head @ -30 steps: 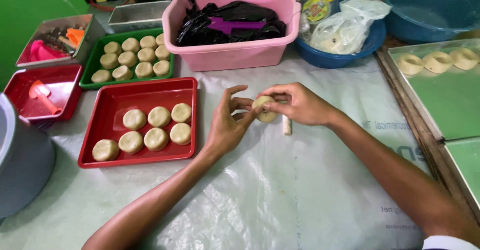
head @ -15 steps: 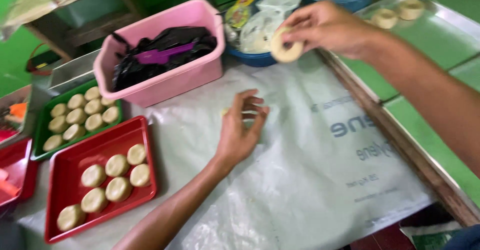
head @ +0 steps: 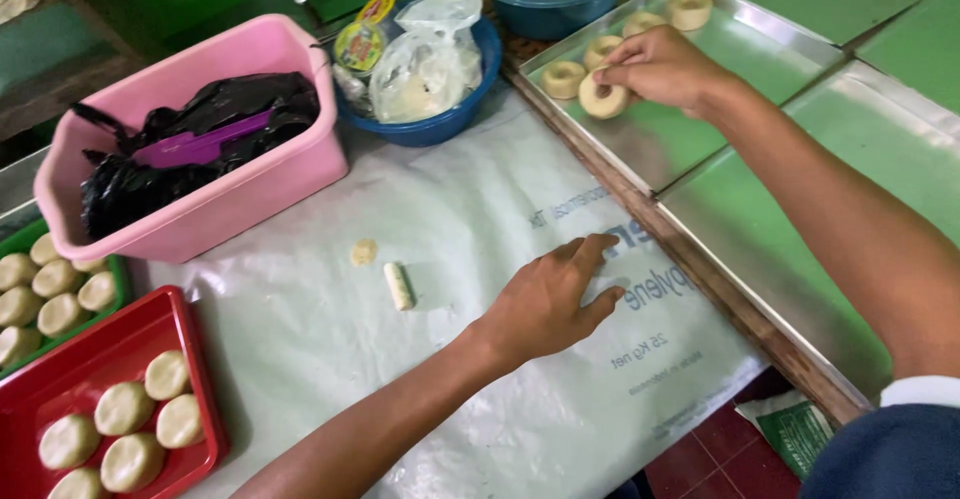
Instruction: Shaping dough into donut shapes and placing them on baking trays.
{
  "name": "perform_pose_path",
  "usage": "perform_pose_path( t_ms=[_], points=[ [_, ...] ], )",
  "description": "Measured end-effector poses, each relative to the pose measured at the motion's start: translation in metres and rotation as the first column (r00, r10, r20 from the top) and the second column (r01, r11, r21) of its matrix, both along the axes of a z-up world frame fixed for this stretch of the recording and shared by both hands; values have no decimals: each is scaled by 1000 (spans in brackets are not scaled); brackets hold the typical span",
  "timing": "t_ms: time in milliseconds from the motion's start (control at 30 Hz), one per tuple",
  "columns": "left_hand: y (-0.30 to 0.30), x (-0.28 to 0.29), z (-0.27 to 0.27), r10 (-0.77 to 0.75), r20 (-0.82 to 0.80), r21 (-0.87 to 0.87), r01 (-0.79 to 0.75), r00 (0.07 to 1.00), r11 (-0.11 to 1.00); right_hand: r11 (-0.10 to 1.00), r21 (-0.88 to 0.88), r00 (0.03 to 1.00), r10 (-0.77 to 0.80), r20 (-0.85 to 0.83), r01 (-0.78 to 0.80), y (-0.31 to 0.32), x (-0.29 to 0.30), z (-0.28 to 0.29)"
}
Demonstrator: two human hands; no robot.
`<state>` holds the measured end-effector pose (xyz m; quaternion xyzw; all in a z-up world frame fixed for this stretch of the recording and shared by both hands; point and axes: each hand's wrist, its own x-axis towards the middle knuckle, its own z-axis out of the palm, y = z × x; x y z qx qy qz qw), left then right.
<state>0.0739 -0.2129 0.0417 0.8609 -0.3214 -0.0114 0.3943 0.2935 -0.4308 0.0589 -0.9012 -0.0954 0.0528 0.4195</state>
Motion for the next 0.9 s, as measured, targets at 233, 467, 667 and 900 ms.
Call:
perform_pose_path(
  t_ms=[233,467,667,900],
  points=[
    [-20,11,-17,19,187,36,-27,982,999,993,120,986,35,-165,-15,9,-14,5],
    [-18,12,-23,6,126,64,-14,992,998,993,118,987,19,-160,0,9,-17,4],
    [-13,10,-28,21,153,37,-27,988,999,962,-267,986,99,137,-59,2,-11,1],
    [-7,8,-27,30,130,29,-34,991,999,984,-166,984,89,154,-63,-5,1,-7]
  ],
)
